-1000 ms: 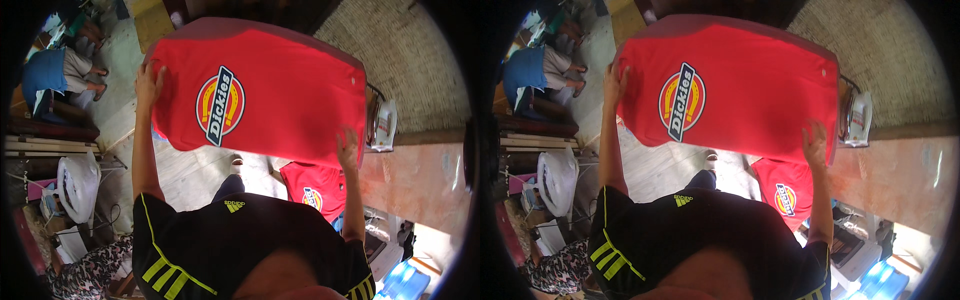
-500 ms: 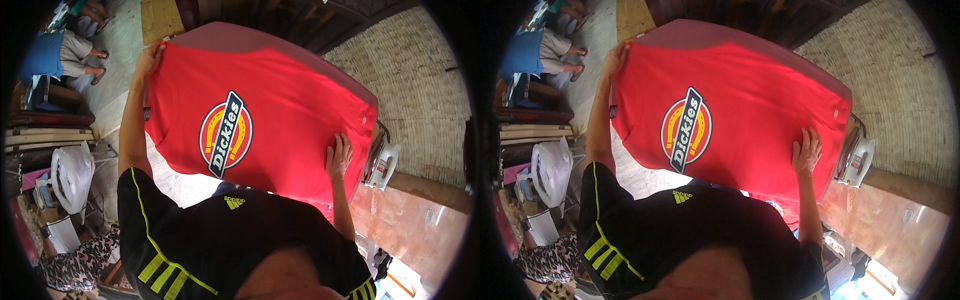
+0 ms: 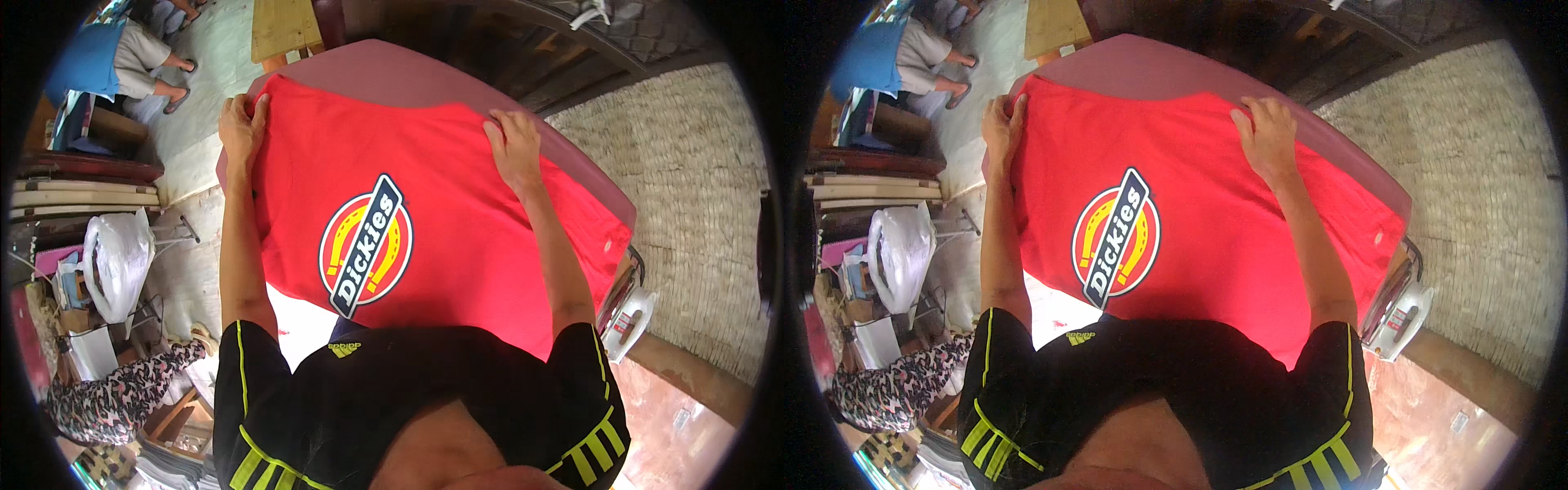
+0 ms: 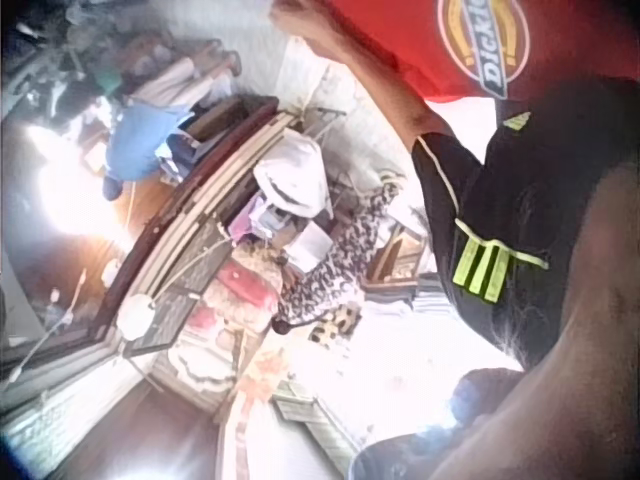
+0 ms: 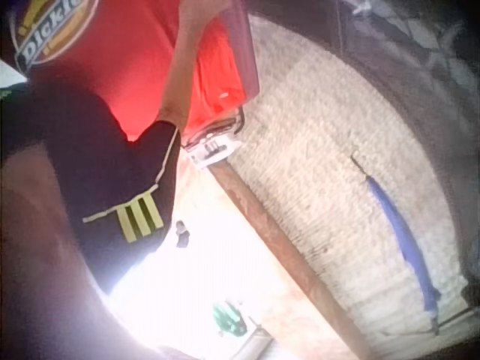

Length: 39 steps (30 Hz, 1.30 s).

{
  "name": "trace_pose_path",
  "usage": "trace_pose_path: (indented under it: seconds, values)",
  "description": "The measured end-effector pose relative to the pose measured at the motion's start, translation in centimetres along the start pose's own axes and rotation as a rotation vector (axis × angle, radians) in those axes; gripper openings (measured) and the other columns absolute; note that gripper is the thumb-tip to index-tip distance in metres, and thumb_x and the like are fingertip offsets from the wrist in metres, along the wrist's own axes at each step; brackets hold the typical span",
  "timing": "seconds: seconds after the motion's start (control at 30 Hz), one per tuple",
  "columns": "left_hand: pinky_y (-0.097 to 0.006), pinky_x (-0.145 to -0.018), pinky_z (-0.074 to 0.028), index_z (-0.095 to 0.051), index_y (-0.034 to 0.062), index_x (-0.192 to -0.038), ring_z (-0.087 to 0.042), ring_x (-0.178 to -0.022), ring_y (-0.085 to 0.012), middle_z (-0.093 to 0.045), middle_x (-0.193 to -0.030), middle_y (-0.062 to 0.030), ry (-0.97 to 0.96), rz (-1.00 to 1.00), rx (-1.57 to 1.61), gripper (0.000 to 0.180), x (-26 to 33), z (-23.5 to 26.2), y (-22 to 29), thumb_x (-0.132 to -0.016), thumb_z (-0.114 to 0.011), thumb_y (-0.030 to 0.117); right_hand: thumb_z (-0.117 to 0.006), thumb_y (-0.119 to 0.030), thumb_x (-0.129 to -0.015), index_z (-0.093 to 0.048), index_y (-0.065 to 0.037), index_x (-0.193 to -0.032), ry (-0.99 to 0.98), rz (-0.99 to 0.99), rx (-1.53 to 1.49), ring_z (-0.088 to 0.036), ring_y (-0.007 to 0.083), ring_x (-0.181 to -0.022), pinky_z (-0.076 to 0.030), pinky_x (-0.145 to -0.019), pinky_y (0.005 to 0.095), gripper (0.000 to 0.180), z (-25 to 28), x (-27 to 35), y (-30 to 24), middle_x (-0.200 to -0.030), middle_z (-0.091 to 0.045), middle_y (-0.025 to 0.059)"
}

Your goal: The person irons a red t-shirt on a pink ironing board. They smooth the fabric with their hands and move the iron across the shirt's body and sleeves, flipping the garment to treat different sections.

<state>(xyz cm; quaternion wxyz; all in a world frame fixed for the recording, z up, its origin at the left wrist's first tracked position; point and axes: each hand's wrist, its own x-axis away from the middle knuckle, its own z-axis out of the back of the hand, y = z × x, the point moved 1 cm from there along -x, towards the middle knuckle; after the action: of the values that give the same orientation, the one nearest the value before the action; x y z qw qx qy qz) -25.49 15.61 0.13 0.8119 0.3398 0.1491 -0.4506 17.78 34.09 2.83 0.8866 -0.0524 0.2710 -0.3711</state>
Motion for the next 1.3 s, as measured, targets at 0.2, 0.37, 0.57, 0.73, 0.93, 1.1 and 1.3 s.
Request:
trace_pose_path:
  seconds: [0.2,0.37,0.57,0.73,0.93,1.1,1.3]
  values:
    - [-0.044,-0.069,-0.047,-0.066,0.0013,-0.088,-0.059,-0.076,-0.0370,-0.062,-0.081,-0.0170,-0.007,-0.010,0.142,0.029,-0.2,-0.2,0.0,-0.090,-0.068,0.030,-0.069,-0.017,-0.088,-0.069,-0.006,-0.103,-0.009,0.023,-0.211,-0.062,0.0254,-0.088,-0.048,-0.078,0.0352,0.019,-3.6,-3.7,-0.4,-0.090,-0.065,0.0091]
    - [-0.044,-0.068,-0.047,-0.066,0.0009,-0.089,-0.060,-0.076,-0.0383,-0.061,-0.081,-0.0182,0.003,-0.046,0.260,0.025,-0.1,-0.4,-1.7,-0.094,-0.063,0.025,-0.071,-0.007,-0.082,-0.069,-0.004,-0.101,-0.080,-0.105,-0.287,-0.061,0.0183,-0.085,-0.048,-0.074,0.0291,0.019,-3.2,-4.8,-0.1,-0.089,-0.065,0.0077]
    - [-0.044,-0.071,-0.049,-0.064,-0.0004,-0.088,-0.061,-0.079,-0.0345,-0.063,-0.082,-0.0152,-0.007,0.070,0.128,0.036,0.6,2.2,0.6,-0.085,-0.072,0.034,-0.070,-0.016,-0.084,-0.064,-0.004,-0.118,-0.103,0.296,-0.467,-0.063,0.0286,-0.099,-0.049,-0.086,0.0391,0.036,-8.5,-11.0,-11.3,-0.110,-0.065,0.0126]
    - [-0.044,-0.071,-0.048,-0.061,0.0008,-0.087,-0.059,-0.080,-0.0342,-0.060,-0.083,-0.0146,0.054,0.049,0.096,0.028,1.5,1.9,-0.1,-0.081,-0.072,0.026,-0.067,-0.031,-0.087,-0.068,-0.006,-0.110,-0.129,0.427,-0.464,-0.061,0.0310,-0.101,-0.046,-0.087,0.0441,0.034,-16.8,-15.6,-20.4,-0.102,-0.066,0.0117]
    - [-0.044,-0.071,-0.046,-0.061,0.0026,-0.089,-0.057,-0.080,-0.0340,-0.059,-0.083,-0.0133,0.128,0.027,0.094,0.019,2.2,1.0,-0.6,-0.088,-0.066,0.021,-0.065,-0.027,-0.088,-0.068,-0.007,-0.089,-0.171,0.519,-0.362,-0.064,0.0321,-0.091,-0.047,-0.076,0.0475,0.020,-19.5,-18.6,-22.5,-0.093,-0.067,0.0110]
    - [-0.044,-0.071,-0.046,-0.061,0.0024,-0.092,-0.057,-0.080,-0.0346,-0.059,-0.086,-0.0135,0.139,0.019,0.091,0.021,2.2,0.7,-0.9,-0.089,-0.066,0.022,-0.067,-0.024,-0.089,-0.067,-0.004,-0.093,-0.122,0.517,-0.358,-0.064,0.0311,-0.082,-0.050,-0.072,0.0387,0.021,-19.6,-18.5,-22.9,-0.086,-0.065,0.0114]
    - [-0.047,-0.075,-0.049,-0.063,0.0024,-0.091,-0.063,-0.087,-0.0393,-0.066,-0.088,-0.0190,0.001,0.110,0.153,0.023,1.2,1.6,-1.8,-0.090,-0.065,0.025,-0.066,-0.021,-0.089,-0.069,-0.008,-0.100,0.078,0.602,-0.171,-0.062,0.0270,-0.101,-0.049,-0.082,0.0428,0.017,-16.7,-16.7,-25.6,-0.106,-0.066,0.0070]
